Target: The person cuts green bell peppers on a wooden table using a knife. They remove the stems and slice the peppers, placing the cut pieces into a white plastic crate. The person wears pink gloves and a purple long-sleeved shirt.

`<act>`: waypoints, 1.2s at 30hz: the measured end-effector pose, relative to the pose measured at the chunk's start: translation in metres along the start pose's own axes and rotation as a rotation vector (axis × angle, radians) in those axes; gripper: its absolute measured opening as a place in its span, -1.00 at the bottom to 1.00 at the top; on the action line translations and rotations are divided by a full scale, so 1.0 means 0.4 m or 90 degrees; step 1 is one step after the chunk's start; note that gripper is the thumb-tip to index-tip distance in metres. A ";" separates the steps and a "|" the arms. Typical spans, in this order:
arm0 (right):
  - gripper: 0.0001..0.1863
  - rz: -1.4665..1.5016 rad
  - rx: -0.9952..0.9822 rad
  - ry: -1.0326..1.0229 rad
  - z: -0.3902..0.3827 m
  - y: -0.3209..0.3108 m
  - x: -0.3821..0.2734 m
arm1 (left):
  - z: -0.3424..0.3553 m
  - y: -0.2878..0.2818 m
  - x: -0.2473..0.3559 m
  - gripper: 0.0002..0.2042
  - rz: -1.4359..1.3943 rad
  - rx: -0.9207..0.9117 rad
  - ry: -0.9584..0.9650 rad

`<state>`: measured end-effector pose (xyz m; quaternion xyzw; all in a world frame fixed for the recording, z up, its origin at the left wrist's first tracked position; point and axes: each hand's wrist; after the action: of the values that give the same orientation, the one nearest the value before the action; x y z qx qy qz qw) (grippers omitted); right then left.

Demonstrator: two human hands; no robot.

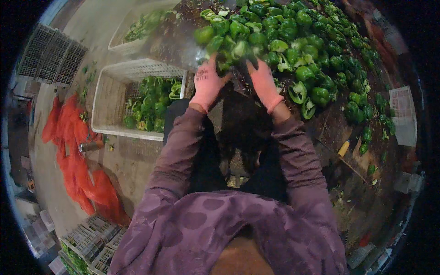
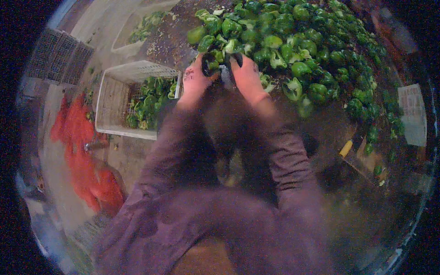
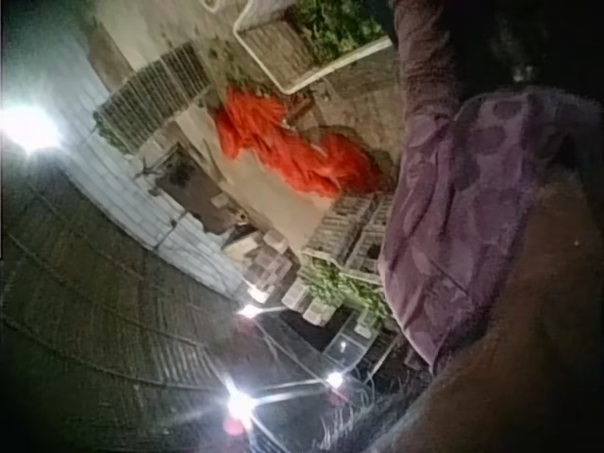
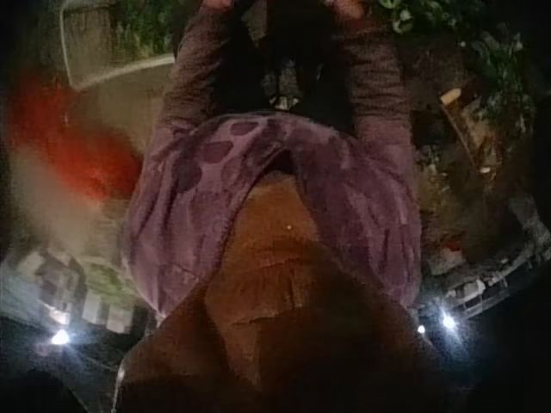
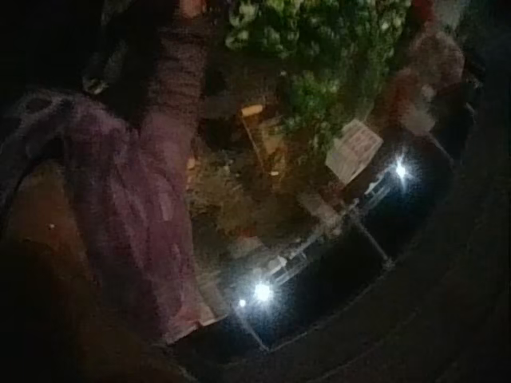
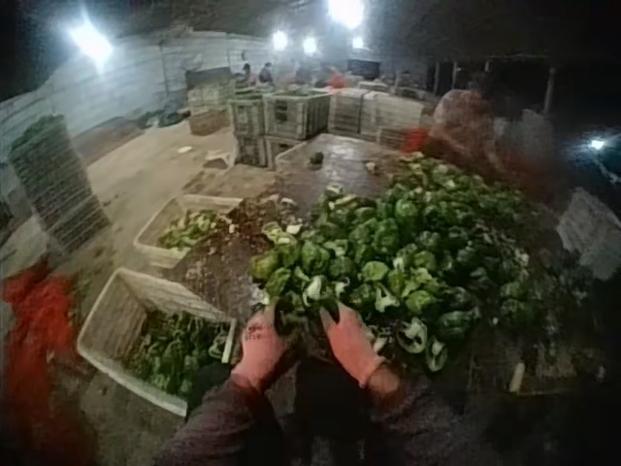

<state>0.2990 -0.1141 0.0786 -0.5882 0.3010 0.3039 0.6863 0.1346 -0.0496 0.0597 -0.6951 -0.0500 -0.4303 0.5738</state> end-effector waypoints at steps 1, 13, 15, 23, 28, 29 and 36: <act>-0.58 0.145 -0.092 0.076 0.002 -0.005 0.024 | -0.006 0.010 0.007 -0.34 -0.089 0.008 0.069; -0.52 0.314 -0.058 -0.003 -0.041 0.003 0.062 | -0.029 0.045 0.098 -0.50 -0.801 -0.237 0.146; -0.57 0.202 -0.040 -0.047 -0.042 0.003 0.064 | -0.028 0.050 0.098 -0.50 -0.798 -0.224 0.144; -0.69 0.520 0.170 0.094 0.012 0.036 0.086 | -0.014 0.100 0.109 -0.42 -0.574 -0.084 0.178; -0.75 0.474 0.317 0.109 0.017 0.017 0.014 | -0.020 0.125 0.127 -0.39 -0.424 -0.013 0.175; -0.75 0.421 0.306 0.103 0.015 0.000 0.011 | -0.020 0.128 0.130 -0.38 -0.382 -0.008 0.157; -0.73 0.559 0.365 0.042 0.028 -0.053 0.024 | 0.015 0.068 0.106 -0.36 -0.074 0.016 0.149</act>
<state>0.3221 -0.1051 0.0858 -0.2041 0.6117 0.4500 0.6178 0.1796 -0.0718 0.0671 -0.6286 -0.0279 -0.5404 0.5586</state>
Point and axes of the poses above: each hand's wrist, its own z-axis towards the middle knuckle, its own y-axis out of the palm, x = y × z, and after that the axes turned 15 degrees about -x, right-handed
